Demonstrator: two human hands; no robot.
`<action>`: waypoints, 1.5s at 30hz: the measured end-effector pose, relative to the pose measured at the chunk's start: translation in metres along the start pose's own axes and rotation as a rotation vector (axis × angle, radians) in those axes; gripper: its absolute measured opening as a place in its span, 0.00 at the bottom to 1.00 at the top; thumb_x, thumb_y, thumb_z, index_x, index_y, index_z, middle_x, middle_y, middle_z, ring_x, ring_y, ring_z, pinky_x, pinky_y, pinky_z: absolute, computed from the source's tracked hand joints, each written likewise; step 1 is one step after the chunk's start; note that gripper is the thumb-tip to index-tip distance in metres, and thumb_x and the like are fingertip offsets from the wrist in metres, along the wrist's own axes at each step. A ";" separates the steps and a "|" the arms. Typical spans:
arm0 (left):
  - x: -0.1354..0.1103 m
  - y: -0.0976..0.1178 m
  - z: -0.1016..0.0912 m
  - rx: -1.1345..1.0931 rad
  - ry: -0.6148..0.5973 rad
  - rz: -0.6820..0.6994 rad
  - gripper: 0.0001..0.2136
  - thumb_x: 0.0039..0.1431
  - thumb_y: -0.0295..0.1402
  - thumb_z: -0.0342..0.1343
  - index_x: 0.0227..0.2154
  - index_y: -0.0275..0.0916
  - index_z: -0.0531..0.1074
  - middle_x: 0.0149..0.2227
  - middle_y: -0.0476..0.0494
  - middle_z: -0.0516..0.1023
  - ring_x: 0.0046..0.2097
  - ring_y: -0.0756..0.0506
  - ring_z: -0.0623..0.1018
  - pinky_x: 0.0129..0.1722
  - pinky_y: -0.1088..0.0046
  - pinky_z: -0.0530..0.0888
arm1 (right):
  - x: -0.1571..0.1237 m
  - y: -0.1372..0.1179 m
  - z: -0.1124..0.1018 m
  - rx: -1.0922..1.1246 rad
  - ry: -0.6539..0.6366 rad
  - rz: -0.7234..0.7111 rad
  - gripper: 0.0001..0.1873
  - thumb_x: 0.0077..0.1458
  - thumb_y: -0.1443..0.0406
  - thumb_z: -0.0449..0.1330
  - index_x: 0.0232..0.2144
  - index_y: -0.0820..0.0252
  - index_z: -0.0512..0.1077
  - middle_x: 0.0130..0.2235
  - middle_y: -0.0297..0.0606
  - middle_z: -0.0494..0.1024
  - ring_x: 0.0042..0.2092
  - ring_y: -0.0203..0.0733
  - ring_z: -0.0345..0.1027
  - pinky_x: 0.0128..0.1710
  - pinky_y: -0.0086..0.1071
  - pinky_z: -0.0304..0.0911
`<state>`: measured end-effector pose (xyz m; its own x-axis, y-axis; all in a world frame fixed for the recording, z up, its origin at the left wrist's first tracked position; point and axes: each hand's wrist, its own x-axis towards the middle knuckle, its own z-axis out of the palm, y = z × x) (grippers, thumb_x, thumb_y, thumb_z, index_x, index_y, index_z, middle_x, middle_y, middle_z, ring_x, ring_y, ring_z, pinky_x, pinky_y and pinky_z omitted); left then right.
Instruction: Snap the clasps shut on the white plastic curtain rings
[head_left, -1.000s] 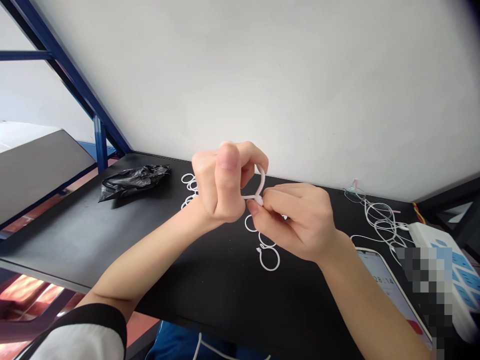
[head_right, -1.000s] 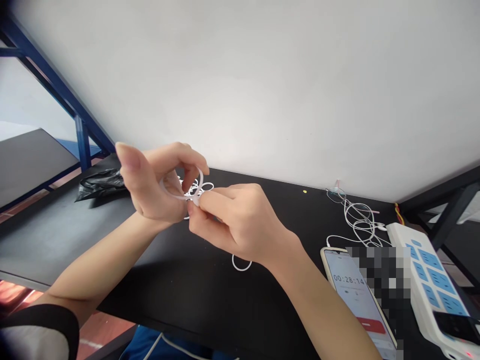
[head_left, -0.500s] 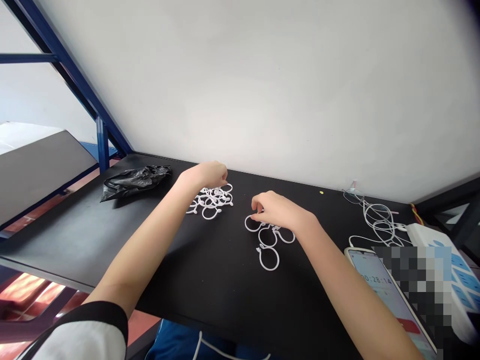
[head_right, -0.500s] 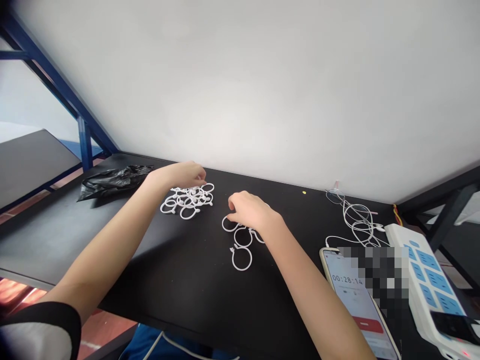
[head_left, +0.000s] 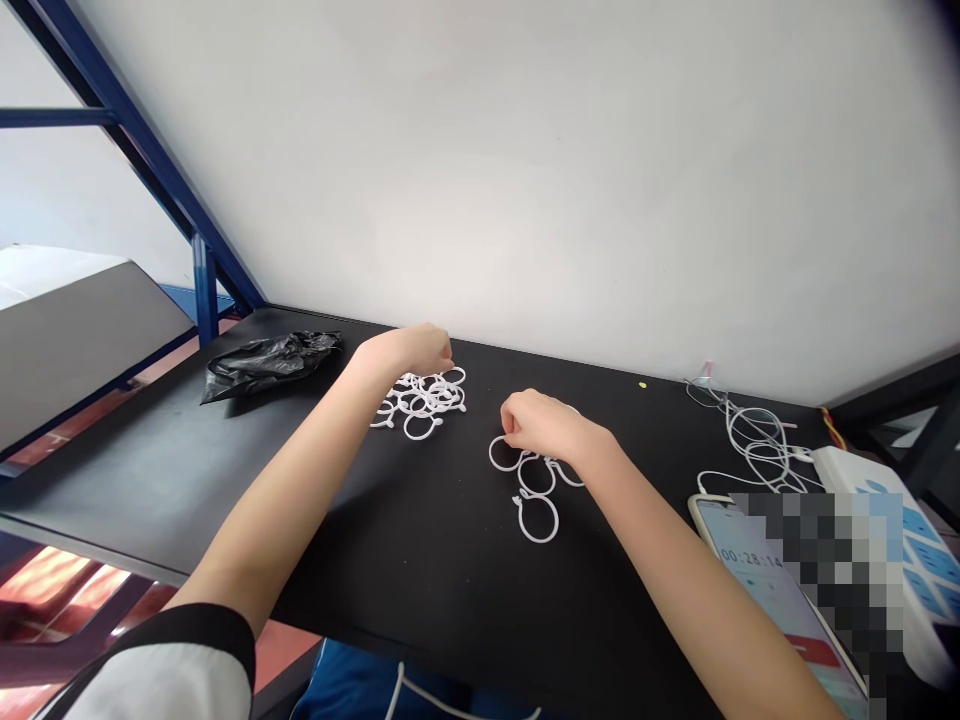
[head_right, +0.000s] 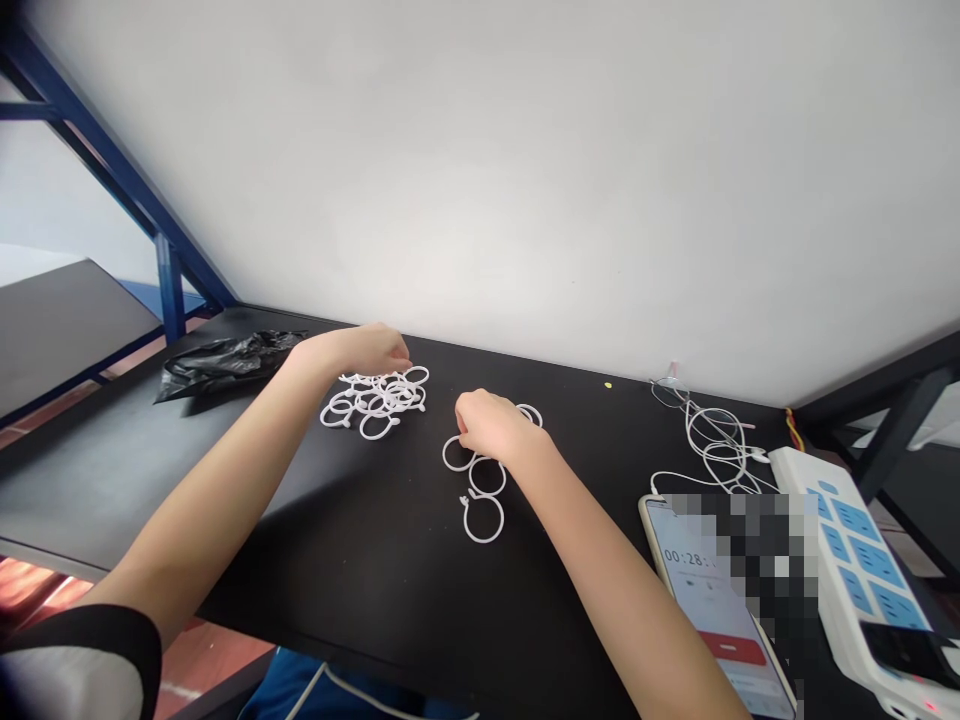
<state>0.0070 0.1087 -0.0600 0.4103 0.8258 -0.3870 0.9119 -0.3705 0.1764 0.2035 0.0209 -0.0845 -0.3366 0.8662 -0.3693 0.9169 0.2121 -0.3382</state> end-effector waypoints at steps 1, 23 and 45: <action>-0.003 0.002 -0.001 -0.001 0.016 0.015 0.11 0.55 0.39 0.51 0.27 0.38 0.75 0.33 0.39 0.78 0.25 0.48 0.70 0.25 0.71 0.61 | 0.000 0.001 0.000 0.012 -0.006 -0.009 0.07 0.46 0.73 0.60 0.21 0.61 0.67 0.28 0.39 0.73 0.23 0.35 0.63 0.23 0.32 0.54; -0.067 0.058 -0.007 -0.215 0.633 0.740 0.26 0.53 0.52 0.61 0.48 0.38 0.68 0.36 0.46 0.75 0.35 0.48 0.75 0.34 0.73 0.70 | -0.055 0.004 -0.048 0.606 0.512 -0.324 0.08 0.62 0.60 0.57 0.34 0.58 0.68 0.22 0.27 0.65 0.23 0.30 0.58 0.22 0.26 0.54; -0.093 0.071 -0.015 -0.679 0.943 1.149 0.22 0.50 0.31 0.69 0.49 0.40 0.73 0.43 0.41 0.80 0.43 0.47 0.79 0.33 0.77 0.79 | -0.083 -0.007 -0.061 0.655 0.804 -0.683 0.09 0.49 0.71 0.68 0.33 0.54 0.76 0.32 0.32 0.77 0.34 0.35 0.71 0.27 0.28 0.68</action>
<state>0.0336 0.0122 0.0015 0.4545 0.3108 0.8347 -0.1269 -0.9050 0.4061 0.2382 -0.0245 0.0013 -0.2641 0.7478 0.6092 0.2483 0.6630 -0.7062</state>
